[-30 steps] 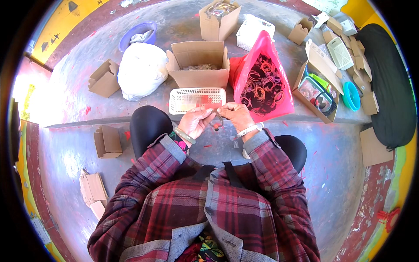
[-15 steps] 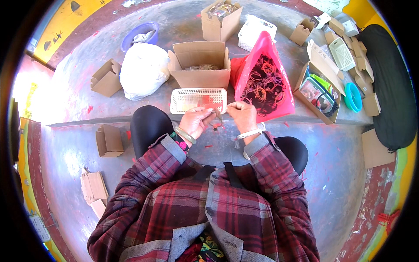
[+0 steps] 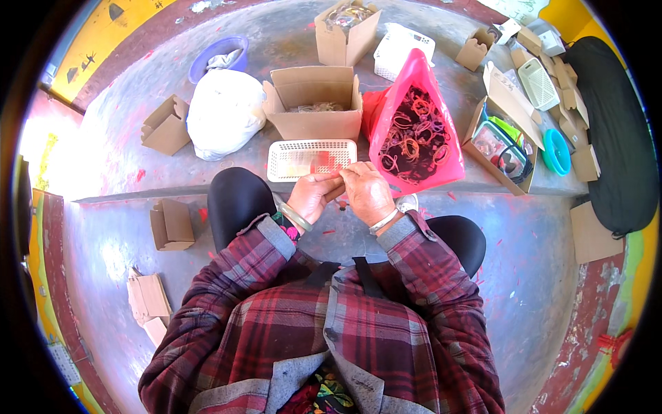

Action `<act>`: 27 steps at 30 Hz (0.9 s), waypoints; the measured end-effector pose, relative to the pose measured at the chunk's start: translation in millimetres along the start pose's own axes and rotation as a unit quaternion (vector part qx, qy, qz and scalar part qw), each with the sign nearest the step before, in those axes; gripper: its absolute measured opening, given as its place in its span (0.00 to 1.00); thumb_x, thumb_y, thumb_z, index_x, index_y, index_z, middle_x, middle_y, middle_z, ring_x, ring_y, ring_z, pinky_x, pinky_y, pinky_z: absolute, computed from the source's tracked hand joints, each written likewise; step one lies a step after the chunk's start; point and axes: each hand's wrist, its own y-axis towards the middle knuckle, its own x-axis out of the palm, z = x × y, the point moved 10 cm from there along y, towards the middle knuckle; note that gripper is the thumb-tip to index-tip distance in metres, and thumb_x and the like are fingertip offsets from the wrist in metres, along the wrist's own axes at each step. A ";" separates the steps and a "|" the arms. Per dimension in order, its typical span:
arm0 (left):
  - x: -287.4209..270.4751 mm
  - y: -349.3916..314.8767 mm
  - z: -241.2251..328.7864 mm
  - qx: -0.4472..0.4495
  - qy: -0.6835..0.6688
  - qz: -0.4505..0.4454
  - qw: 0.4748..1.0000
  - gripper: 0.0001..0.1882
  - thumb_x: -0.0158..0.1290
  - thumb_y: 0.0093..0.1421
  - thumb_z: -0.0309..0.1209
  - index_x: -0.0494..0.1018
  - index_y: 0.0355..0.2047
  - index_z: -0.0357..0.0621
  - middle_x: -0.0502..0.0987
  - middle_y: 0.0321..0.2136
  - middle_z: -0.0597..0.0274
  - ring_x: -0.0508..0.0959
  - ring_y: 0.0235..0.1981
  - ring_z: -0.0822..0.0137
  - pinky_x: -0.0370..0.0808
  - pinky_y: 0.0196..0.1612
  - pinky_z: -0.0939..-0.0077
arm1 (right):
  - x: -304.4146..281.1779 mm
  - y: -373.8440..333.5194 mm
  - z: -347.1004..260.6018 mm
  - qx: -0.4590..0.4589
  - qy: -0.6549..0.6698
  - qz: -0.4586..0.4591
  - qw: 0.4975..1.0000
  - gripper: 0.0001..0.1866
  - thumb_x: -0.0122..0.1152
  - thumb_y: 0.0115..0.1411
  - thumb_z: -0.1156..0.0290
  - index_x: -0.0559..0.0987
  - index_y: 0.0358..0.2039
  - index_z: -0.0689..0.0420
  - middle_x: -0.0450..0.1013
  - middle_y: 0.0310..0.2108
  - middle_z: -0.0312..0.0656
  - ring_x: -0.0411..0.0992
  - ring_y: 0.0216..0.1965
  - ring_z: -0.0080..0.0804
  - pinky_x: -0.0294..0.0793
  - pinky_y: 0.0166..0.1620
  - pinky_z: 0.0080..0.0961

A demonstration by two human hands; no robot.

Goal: The person sits on the floor and sorts small red and black craft items, likely rubber bands or hair ties, from a pink bag into a white basket. They handle the items one by one, picking them up, briefly inspecting them, and placing them into the basket.

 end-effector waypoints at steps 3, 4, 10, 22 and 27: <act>1.8 2.8 -0.1 0.000 -0.031 -0.012 0.999 0.12 0.45 0.58 0.21 0.68 0.41 0.26 0.72 0.41 0.48 0.73 0.44 0.60 0.70 0.50 0.70 | 0.3 -2.1 6.3 0.011 -0.013 0.007 1.000 0.09 0.53 0.49 0.76 0.76 0.31 0.62 0.71 0.29 0.46 0.69 0.33 0.44 0.70 0.36 0.35; 1.0 3.4 0.7 0.003 -0.042 -0.015 0.999 0.11 0.45 0.58 0.21 0.68 0.41 0.26 0.71 0.42 0.48 0.73 0.44 0.60 0.69 0.51 0.70 | 0.6 -2.4 8.2 0.015 -0.015 0.010 1.000 0.08 0.53 0.49 0.76 0.76 0.31 0.62 0.71 0.29 0.46 0.69 0.33 0.44 0.69 0.36 0.35; 1.6 4.8 2.7 0.011 -0.052 -0.039 0.998 0.12 0.44 0.58 0.21 0.68 0.43 0.28 0.71 0.43 0.50 0.73 0.44 0.61 0.69 0.51 0.70 | -11.3 3.6 -3.0 0.011 -0.072 0.019 0.997 0.08 0.55 0.48 0.75 0.76 0.30 0.61 0.70 0.27 0.43 0.69 0.32 0.41 0.68 0.35 0.33; 0.5 11.0 -12.9 0.011 0.156 -0.061 0.986 0.11 0.41 0.60 0.22 0.70 0.40 0.31 0.74 0.31 0.60 0.74 0.30 0.73 0.71 0.32 0.81 | 1.2 -5.7 -9.8 -0.032 -0.119 0.003 0.992 0.07 0.55 0.41 0.72 0.74 0.24 0.57 0.68 0.24 0.39 0.67 0.29 0.38 0.66 0.33 0.33; -1.4 11.0 -12.3 0.037 0.247 -0.052 0.967 0.09 0.42 0.59 0.21 0.71 0.36 0.30 0.72 0.25 0.65 0.69 0.24 0.77 0.67 0.28 0.84 | 12.5 -10.7 -11.2 -0.051 -0.196 -0.022 0.979 0.06 0.54 0.40 0.70 0.73 0.22 0.56 0.66 0.22 0.37 0.66 0.29 0.35 0.64 0.33 0.31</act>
